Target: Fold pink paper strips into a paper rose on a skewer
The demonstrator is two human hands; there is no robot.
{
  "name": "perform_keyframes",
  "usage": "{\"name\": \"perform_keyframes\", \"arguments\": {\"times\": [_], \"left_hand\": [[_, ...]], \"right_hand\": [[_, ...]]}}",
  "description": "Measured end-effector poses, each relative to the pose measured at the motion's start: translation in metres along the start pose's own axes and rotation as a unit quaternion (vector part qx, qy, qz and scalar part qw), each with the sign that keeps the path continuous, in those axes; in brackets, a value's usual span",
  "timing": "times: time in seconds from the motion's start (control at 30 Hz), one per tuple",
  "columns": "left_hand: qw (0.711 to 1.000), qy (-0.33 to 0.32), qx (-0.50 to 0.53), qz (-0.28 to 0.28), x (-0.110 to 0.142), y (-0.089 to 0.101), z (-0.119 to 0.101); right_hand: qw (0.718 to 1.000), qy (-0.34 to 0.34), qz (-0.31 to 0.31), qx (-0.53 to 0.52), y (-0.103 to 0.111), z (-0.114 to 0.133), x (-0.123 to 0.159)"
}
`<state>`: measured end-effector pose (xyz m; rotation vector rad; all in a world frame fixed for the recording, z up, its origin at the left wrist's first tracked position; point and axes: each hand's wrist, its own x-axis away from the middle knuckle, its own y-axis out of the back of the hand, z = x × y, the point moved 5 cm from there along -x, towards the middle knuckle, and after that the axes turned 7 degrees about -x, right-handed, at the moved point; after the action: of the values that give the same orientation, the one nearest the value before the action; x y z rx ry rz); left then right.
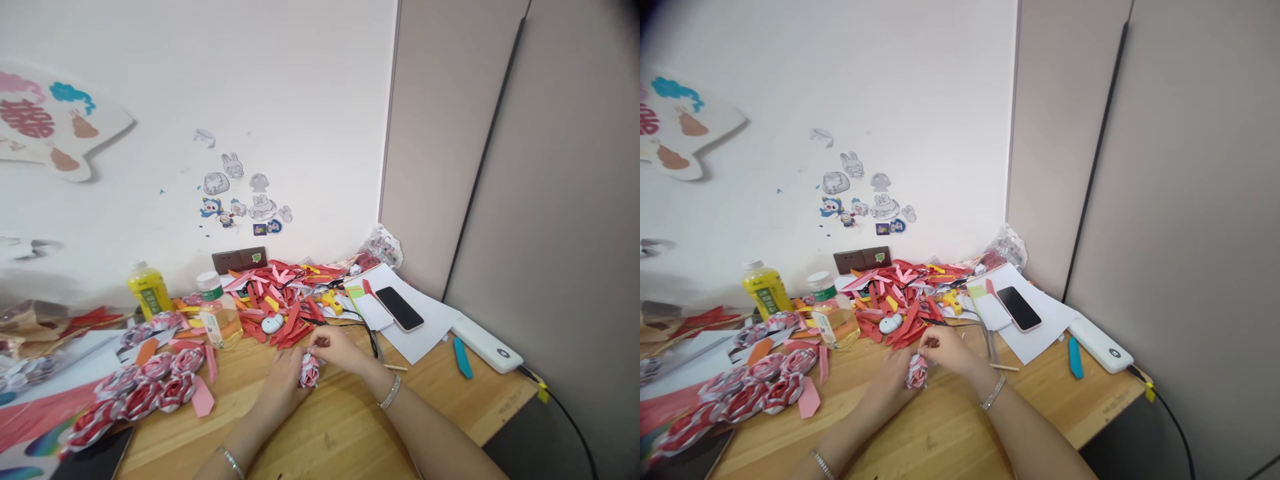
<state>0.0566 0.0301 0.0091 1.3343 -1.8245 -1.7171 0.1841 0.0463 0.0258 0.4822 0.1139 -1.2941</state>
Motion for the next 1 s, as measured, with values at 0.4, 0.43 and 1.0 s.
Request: {"name": "perform_keyframes", "arguments": {"times": [0.4,0.43,1.0], "left_hand": [[1.000,0.000,0.004,0.001,-0.002,0.002,0.000],[1.000,0.001,0.008,0.001,-0.002,0.002,0.000],[0.998,0.028,0.054,-0.013,-0.002,0.005,0.002]], "right_hand": [[0.997,0.040,0.022,0.060,0.002,0.012,0.001],[0.998,0.032,0.028,0.055,0.003,0.011,0.001],[0.999,0.006,-0.013,0.051,-0.002,0.001,0.000]]}}
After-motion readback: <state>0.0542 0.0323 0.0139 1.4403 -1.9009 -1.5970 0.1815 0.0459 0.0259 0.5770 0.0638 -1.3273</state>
